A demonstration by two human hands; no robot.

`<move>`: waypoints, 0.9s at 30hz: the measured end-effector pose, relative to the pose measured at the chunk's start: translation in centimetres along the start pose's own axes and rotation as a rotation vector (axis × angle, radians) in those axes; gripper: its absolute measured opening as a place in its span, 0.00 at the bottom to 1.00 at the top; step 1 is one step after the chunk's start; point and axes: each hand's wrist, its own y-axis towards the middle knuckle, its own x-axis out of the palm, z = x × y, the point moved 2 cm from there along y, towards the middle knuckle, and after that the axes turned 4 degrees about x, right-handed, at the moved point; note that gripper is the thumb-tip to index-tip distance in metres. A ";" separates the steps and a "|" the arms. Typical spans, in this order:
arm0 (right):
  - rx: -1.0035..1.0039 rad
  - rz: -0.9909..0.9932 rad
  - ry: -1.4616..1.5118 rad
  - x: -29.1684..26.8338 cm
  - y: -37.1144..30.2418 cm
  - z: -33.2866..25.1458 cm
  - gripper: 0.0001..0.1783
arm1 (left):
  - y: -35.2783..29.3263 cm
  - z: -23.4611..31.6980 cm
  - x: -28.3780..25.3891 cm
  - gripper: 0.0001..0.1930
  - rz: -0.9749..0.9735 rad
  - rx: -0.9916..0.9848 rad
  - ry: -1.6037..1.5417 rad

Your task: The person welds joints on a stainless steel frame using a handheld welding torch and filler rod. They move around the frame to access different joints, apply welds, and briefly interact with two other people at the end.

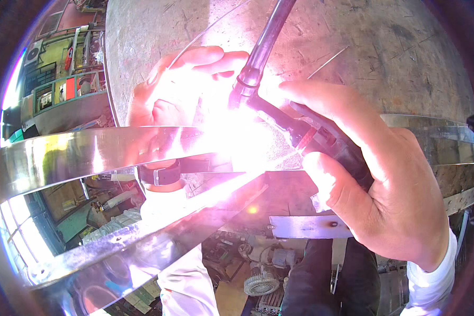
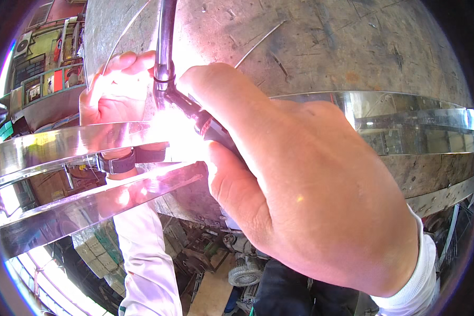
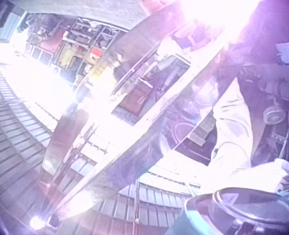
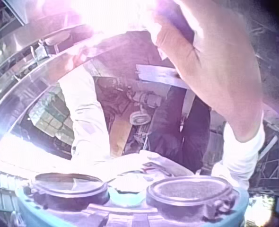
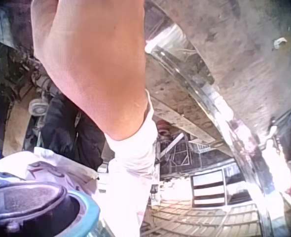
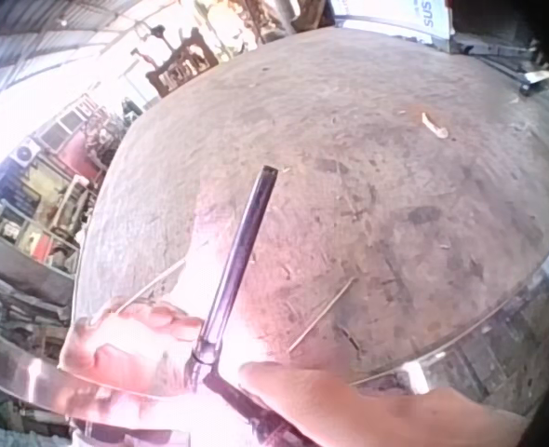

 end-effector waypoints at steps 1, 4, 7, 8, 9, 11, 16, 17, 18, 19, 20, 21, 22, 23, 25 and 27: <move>-0.038 0.010 -0.009 0.0 0.1 0.1 0.30 | 0.0 0.3 0.5 0.30 0.011 -0.042 -0.082; -0.090 0.031 -0.063 -0.1 0.0 0.3 0.30 | 0.2 0.2 0.5 0.31 -0.009 -0.069 -0.152; -0.008 0.000 -0.038 -0.1 0.0 -0.1 0.31 | 0.2 -0.2 -1.0 0.33 -0.069 0.036 0.042; 0.001 -0.010 -0.030 0.0 0.0 -0.1 0.31 | 0.0 -0.1 -1.0 0.33 -0.070 0.034 0.039; 0.009 -0.016 -0.027 -0.1 0.0 -0.2 0.31 | 0.2 -0.1 -0.9 0.33 -0.074 0.036 0.033; -0.032 -0.007 -0.053 -0.1 0.0 0.1 0.31 | 0.3 -0.1 -1.0 0.33 -0.079 0.038 0.033; -0.178 0.064 -0.167 0.3 0.3 0.9 0.31 | 0.2 -0.1 -0.7 0.33 -0.063 0.008 -0.083; -0.127 0.037 -0.151 0.1 0.2 0.7 0.31 | 0.1 0.0 -0.4 0.33 -0.054 -0.015 -0.142; -0.074 0.012 -0.136 0.0 0.2 0.4 0.31 | 0.0 0.1 -0.1 0.33 -0.044 -0.038 -0.201; -0.020 -0.013 -0.123 -0.1 0.2 0.0 0.31 | -0.1 0.2 0.2 0.33 -0.035 -0.061 -0.259; 0.010 -0.024 -0.117 -0.3 0.2 0.0 0.31 | 0.1 -0.3 -0.5 0.33 -0.060 -0.015 -0.181; 0.009 -0.025 -0.108 -0.4 0.2 -0.1 0.31 | 0.2 -0.2 -0.8 0.32 -0.079 0.026 -0.093; -0.001 -0.026 -0.105 -0.3 0.3 -0.3 0.31 | 0.3 -0.1 -1.0 0.32 -0.091 0.054 -0.030; -0.020 -0.023 -0.101 -0.4 0.2 -0.3 0.31 | 0.3 0.0 -1.3 0.32 -0.103 0.083 0.019; -0.047 -0.015 -0.097 -0.3 0.3 0.0 0.31 | 0.2 -0.1 -1.2 0.32 -0.100 0.083 0.008; -0.058 -0.013 -0.095 -0.3 0.2 0.0 0.31 | 0.1 0.0 -1.0 0.32 -0.090 0.082 0.001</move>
